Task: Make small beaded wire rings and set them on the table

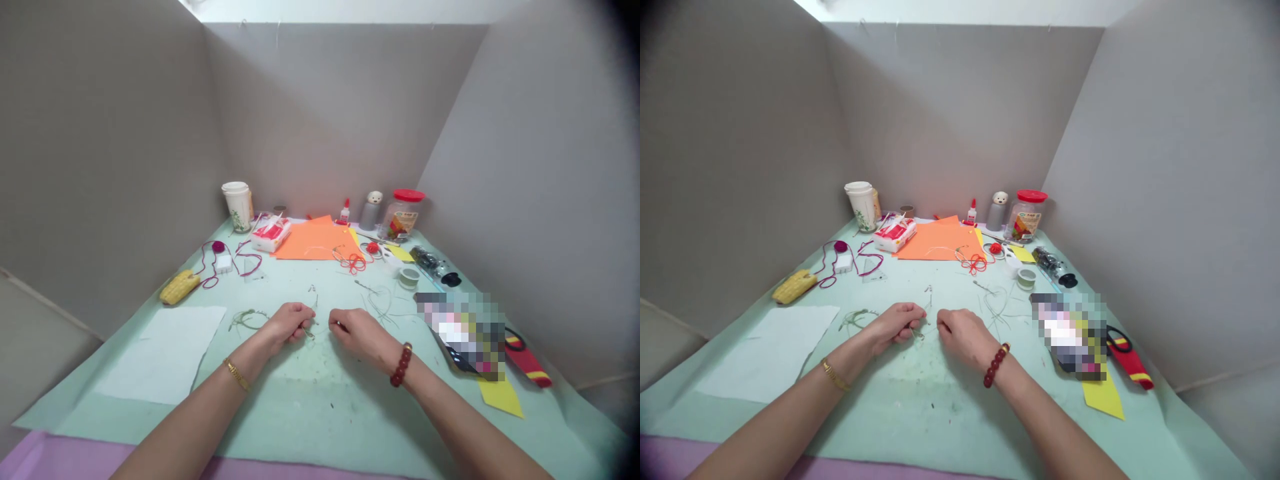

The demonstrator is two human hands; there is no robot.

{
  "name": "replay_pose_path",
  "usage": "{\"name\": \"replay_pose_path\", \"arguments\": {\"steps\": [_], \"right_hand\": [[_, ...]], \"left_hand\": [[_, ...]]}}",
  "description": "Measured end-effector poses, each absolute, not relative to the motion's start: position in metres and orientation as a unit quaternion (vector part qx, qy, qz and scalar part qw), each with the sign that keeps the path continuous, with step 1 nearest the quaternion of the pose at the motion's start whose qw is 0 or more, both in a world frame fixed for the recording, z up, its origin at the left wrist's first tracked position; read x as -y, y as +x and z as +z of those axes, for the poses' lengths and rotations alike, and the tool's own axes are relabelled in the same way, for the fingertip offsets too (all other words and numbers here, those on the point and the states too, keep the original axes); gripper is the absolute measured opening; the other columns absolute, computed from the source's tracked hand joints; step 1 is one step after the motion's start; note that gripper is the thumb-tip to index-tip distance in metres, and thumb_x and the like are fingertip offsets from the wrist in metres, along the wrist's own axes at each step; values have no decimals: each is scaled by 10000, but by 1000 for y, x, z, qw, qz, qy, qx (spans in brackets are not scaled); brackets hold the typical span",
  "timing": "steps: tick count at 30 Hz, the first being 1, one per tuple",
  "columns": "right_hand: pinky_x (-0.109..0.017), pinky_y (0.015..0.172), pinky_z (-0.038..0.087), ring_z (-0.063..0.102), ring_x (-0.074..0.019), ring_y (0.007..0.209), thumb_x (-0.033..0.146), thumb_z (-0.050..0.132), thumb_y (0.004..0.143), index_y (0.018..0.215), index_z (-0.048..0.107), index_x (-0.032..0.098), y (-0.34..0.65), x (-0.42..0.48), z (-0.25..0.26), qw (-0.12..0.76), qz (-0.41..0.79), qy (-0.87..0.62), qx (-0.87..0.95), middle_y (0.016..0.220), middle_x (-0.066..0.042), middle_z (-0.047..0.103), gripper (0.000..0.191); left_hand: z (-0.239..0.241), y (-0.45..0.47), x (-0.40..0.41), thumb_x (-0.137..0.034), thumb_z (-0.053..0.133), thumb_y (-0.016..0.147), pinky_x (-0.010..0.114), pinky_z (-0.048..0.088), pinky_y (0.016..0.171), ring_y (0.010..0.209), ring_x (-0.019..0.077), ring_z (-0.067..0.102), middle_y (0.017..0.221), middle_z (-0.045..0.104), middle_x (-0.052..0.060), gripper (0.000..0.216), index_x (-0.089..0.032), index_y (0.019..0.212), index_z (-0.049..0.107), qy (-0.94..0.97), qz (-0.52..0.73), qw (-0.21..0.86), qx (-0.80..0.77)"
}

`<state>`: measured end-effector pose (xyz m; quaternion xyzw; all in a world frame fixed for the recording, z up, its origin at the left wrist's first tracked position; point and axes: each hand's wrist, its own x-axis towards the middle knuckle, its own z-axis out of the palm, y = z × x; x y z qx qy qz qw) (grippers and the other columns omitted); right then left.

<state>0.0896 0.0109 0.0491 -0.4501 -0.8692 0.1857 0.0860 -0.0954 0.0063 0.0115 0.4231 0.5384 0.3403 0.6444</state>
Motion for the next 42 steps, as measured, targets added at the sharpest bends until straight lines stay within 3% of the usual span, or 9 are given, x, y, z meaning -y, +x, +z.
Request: {"name": "replay_pose_path", "arguments": {"steps": [4,9,15,25,30,42], "right_hand": [[-238,528,205,389,-103,534,132,405,800,647,507,179,92,-3,46,65,191,-445,872,589,-2,537,189],[-238,547,233,435,-115,573,144,401,819,663,511,181,97,16,45,50,200,-446,871,636,-13,582,194],[-240,564,251,456,-118,588,123,403,817,671,529,183,95,23,50,55,183,-432,882,662,-16,598,202],[-233,619,286,490,-122,674,154,448,845,738,597,166,81,-44,59,137,119,-438,881,780,-39,607,184],[-224,642,300,515,-129,732,180,482,840,769,611,164,67,-76,46,156,142,-437,874,811,-41,632,148],[-227,560,249,465,-118,613,192,426,865,764,603,161,57,-77,34,166,172,-489,839,703,-27,609,206]], "left_hand": [[13,-94,-4,-359,569,728,192,102,390,388,15,235,558,348,-97,209,-172,787,498,418,350,646,-535],[13,-93,3,-372,581,720,172,178,406,455,31,348,612,445,-62,235,-163,803,515,419,355,640,-536],[13,-91,14,-381,584,714,176,176,391,435,34,337,605,491,-54,226,-176,739,493,436,346,622,-551],[5,-83,15,-341,486,779,186,125,377,373,41,191,470,293,-113,152,-207,714,453,455,346,574,-586],[2,-83,13,-338,455,790,193,137,368,380,54,203,467,309,-97,161,-202,715,500,467,345,553,-597],[3,-82,13,-327,434,807,185,177,361,348,54,218,454,304,-103,161,-209,713,491,482,349,534,-600]]}}
